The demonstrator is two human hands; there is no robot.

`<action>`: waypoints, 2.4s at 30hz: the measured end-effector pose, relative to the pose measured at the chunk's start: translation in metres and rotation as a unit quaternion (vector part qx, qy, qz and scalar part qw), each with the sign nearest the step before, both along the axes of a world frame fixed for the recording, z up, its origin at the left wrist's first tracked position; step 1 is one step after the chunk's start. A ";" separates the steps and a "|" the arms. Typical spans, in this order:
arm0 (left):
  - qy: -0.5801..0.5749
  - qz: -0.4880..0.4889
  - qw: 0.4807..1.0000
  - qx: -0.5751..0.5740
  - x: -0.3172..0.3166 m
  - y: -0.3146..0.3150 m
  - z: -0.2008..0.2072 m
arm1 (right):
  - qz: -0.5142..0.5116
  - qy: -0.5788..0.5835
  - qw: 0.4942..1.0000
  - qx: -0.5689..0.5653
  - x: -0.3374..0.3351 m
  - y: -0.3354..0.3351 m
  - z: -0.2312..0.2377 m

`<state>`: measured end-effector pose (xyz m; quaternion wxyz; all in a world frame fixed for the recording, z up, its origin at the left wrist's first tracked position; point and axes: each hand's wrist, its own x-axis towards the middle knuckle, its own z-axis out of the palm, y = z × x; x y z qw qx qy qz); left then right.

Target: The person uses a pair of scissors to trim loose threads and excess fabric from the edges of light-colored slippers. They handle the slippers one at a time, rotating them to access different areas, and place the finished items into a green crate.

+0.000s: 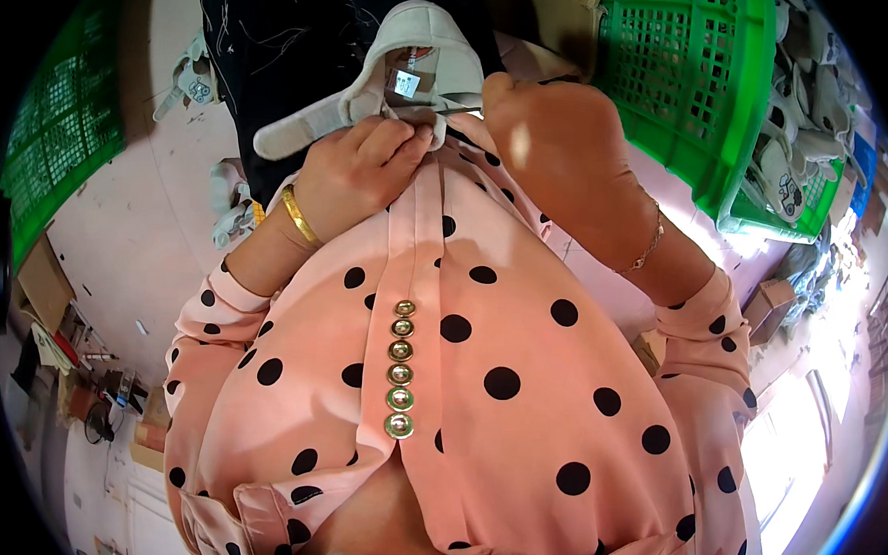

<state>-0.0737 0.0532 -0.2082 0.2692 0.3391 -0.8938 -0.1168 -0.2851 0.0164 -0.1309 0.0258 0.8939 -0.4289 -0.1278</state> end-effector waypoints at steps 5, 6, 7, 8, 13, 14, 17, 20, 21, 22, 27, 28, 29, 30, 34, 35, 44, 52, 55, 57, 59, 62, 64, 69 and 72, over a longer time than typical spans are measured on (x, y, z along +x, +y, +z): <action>-0.011 0.003 1.000 -0.004 -0.004 0.002 -0.001 | -0.007 -0.015 1.000 0.015 0.005 0.000 0.002; -0.014 0.002 1.000 -0.011 -0.004 0.002 -0.001 | -0.006 -0.020 1.000 0.019 0.004 0.001 0.002; -0.016 0.002 1.000 -0.018 -0.004 0.002 -0.001 | -0.028 -0.017 0.999 0.026 0.006 0.001 0.004; -0.015 0.005 1.000 -0.019 -0.005 0.002 -0.001 | -0.051 -0.015 0.998 0.032 0.008 0.001 0.006; -0.018 -0.003 0.999 -0.037 -0.006 0.003 0.000 | -0.039 -0.047 0.997 0.036 0.010 0.000 0.003; -0.018 -0.006 0.999 -0.037 -0.007 0.003 0.000 | -0.027 -0.046 0.998 0.043 0.011 -0.001 0.006; -0.023 -0.011 0.999 -0.039 -0.007 0.003 -0.001 | -0.015 -0.030 0.998 0.044 0.010 -0.002 0.006; -0.032 -0.010 0.998 -0.045 -0.008 0.003 0.000 | -0.032 -0.001 0.998 0.050 0.009 0.000 0.004; -0.032 -0.009 0.998 -0.047 -0.009 0.003 0.000 | -0.040 0.009 0.998 0.054 0.009 0.000 0.004; -0.033 -0.008 0.998 -0.049 -0.009 0.003 0.000 | -0.041 0.000 0.998 0.055 0.009 0.000 0.005; -0.029 -0.004 0.999 -0.031 -0.009 0.004 0.001 | -0.042 -0.003 0.997 0.072 0.010 -0.001 0.005; -0.028 -0.001 0.999 -0.028 -0.009 0.004 0.001 | -0.045 -0.006 0.996 0.076 0.010 -0.001 0.005; -0.029 0.000 0.999 -0.028 -0.009 0.004 0.001 | -0.050 -0.009 0.996 0.080 0.010 -0.001 0.005; -0.031 0.000 0.999 -0.028 -0.009 0.004 0.002 | -0.054 -0.012 0.995 0.083 0.010 -0.001 0.004; -0.026 -0.008 0.999 -0.020 -0.007 0.005 0.000 | -0.046 -0.044 0.995 0.079 0.006 -0.001 -0.002; -0.027 -0.005 0.999 -0.023 -0.008 0.005 0.000 | -0.039 -0.055 0.996 0.066 0.005 -0.001 -0.005; -0.023 0.010 1.000 -0.016 -0.006 0.004 0.003 | -0.063 -0.097 0.990 0.081 0.002 -0.003 -0.010; 0.041 0.028 0.997 0.061 0.003 0.003 0.002 | -0.089 -0.153 0.982 0.071 -0.001 -0.006 -0.012; 0.097 0.036 0.989 0.105 0.011 0.004 0.001 | -0.165 -0.303 0.932 0.111 0.002 -0.006 -0.010; 0.132 0.039 0.980 0.144 0.014 0.006 -0.002 | -0.226 -0.373 0.889 0.142 0.011 -0.003 -0.016; 0.147 0.041 0.974 0.168 0.018 0.007 -0.002 | -0.268 -0.361 0.872 0.195 0.017 -0.002 -0.030; 0.143 0.046 0.974 0.170 0.023 0.007 0.000 | -0.309 -0.362 0.848 0.234 0.025 -0.004 -0.046; 0.150 0.057 0.975 0.153 0.028 0.008 0.000 | -0.288 -0.380 0.849 0.229 0.026 -0.005 -0.046; 0.151 0.116 0.977 0.094 0.036 0.007 0.002 | -0.269 -0.391 0.847 0.240 0.034 -0.010 -0.035; 0.060 0.190 0.979 0.039 0.034 -0.002 0.023 | -0.243 -0.372 0.852 0.279 0.037 -0.015 -0.027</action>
